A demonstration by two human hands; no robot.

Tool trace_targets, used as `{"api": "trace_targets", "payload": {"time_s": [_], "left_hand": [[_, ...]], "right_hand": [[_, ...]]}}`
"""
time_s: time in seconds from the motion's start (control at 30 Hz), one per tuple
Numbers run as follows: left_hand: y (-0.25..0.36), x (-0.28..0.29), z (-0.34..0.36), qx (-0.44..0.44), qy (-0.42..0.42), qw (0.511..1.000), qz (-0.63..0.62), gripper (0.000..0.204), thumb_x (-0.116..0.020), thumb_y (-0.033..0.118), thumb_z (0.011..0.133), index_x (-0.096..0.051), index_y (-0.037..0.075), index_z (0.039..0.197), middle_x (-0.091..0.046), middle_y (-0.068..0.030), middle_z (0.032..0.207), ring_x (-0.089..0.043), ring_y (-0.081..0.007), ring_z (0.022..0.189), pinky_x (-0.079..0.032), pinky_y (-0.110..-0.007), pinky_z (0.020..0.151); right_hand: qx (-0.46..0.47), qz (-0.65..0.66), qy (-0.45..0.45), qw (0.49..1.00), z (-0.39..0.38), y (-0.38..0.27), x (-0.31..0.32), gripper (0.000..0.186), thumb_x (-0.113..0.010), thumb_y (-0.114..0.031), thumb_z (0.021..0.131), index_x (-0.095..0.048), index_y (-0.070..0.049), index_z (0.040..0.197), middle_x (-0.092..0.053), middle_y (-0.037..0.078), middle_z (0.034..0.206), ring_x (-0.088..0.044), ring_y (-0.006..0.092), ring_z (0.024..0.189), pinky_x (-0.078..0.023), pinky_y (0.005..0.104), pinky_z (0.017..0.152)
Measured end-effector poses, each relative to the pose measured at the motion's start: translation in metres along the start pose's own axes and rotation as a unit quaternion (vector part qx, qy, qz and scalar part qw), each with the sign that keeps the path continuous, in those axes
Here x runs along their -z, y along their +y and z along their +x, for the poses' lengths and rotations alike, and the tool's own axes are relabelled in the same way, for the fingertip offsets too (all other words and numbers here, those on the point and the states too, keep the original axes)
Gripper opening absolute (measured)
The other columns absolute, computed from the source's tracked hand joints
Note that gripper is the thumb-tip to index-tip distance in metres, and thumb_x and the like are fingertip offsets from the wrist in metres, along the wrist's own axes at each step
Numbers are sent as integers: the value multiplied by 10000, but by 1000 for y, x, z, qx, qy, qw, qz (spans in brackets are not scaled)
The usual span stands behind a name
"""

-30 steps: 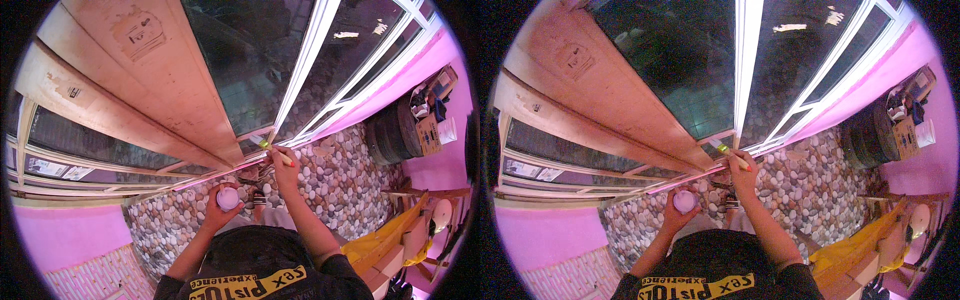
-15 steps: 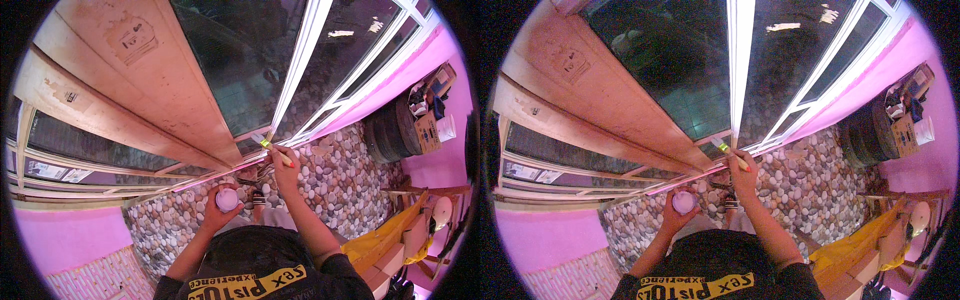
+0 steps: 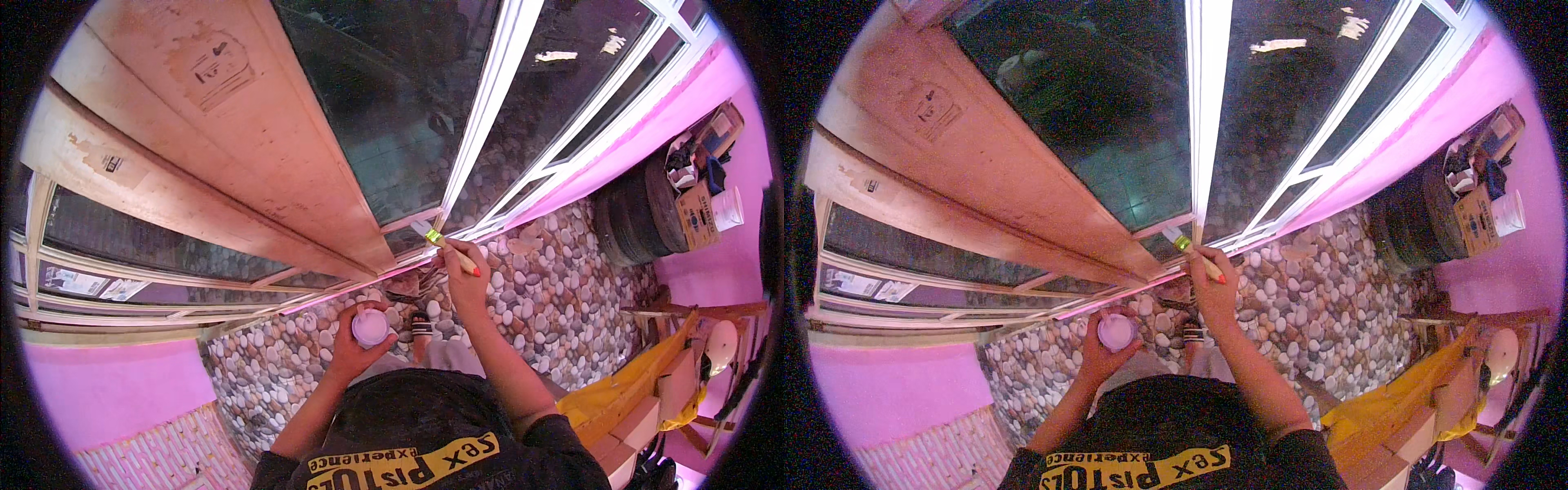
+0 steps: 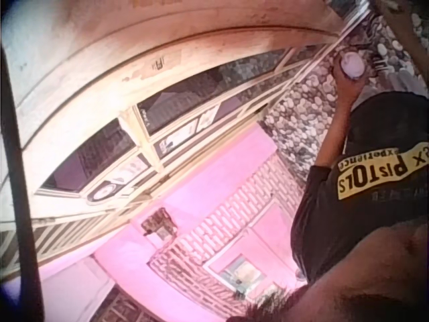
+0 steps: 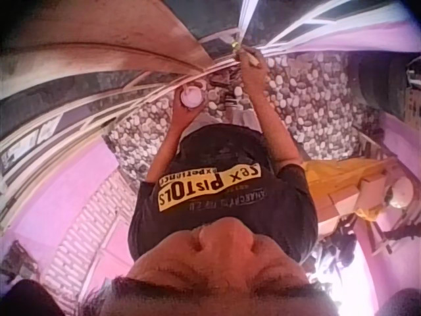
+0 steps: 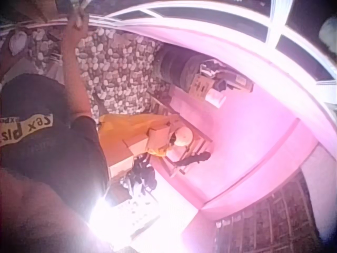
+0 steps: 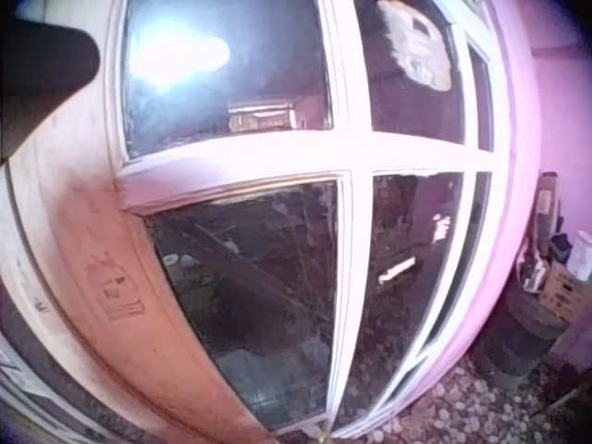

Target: The person paints a white wooden frame around a glass door using a brush, dipping the brush into a small container of white paint throughout the process.

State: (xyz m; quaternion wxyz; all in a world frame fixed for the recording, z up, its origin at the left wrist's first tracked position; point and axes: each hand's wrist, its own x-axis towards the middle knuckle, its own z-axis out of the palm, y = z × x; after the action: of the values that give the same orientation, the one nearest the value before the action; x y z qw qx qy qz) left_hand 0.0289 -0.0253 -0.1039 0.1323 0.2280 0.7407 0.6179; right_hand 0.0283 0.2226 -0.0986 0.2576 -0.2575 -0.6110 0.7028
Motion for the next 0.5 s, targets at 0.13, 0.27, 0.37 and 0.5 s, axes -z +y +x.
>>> {"api": "trace_targets", "payload": {"time_s": [0.13, 0.27, 0.37, 0.5], "left_hand": [[2, 0, 4, -37, -5, 999, -32, 735, -859, 107, 772, -373, 68, 1323, -601, -164, 1238, -602, -268, 1158, -471, -401, 998], [3, 0, 1, 10, 16, 1000, -10, 769, -900, 162, 723, -406, 71, 1305, -610, -121, 1237, -611, -239, 1143, -489, -403, 1001], [7, 0, 2, 8, 15, 1000, 5, 785, -899, 158, 725, -395, 68, 1320, -610, -123, 1240, -609, -244, 1154, -488, -406, 1004], [8, -1, 7, -6, -3, 999, -36, 801, -894, 151, 730, -381, 65, 1340, -610, -129, 1255, -610, -247, 1155, -488, -406, 1007]], "right_hand": [[25, -2, 55, 998, 17, -1, 15, 196, -634, -112, 974, -655, 39, 1097, -695, 71, 894, -682, 126, 804, -551, 251, 697], [28, 17, 78, 996, 15, 2, 23, 200, -652, -118, 968, -660, 37, 1094, -700, 72, 889, -665, 113, 782, -546, 250, 701], [55, -89, 31, 994, 3, 5, 13, 197, -662, -128, 968, -665, 28, 1088, -698, 69, 893, -658, 104, 786, -540, 249, 705], [36, -40, -4, 999, 5, 5, 7, 158, -640, -95, 971, -667, 21, 1075, -698, 74, 908, -659, 107, 799, -536, 256, 700]]}}
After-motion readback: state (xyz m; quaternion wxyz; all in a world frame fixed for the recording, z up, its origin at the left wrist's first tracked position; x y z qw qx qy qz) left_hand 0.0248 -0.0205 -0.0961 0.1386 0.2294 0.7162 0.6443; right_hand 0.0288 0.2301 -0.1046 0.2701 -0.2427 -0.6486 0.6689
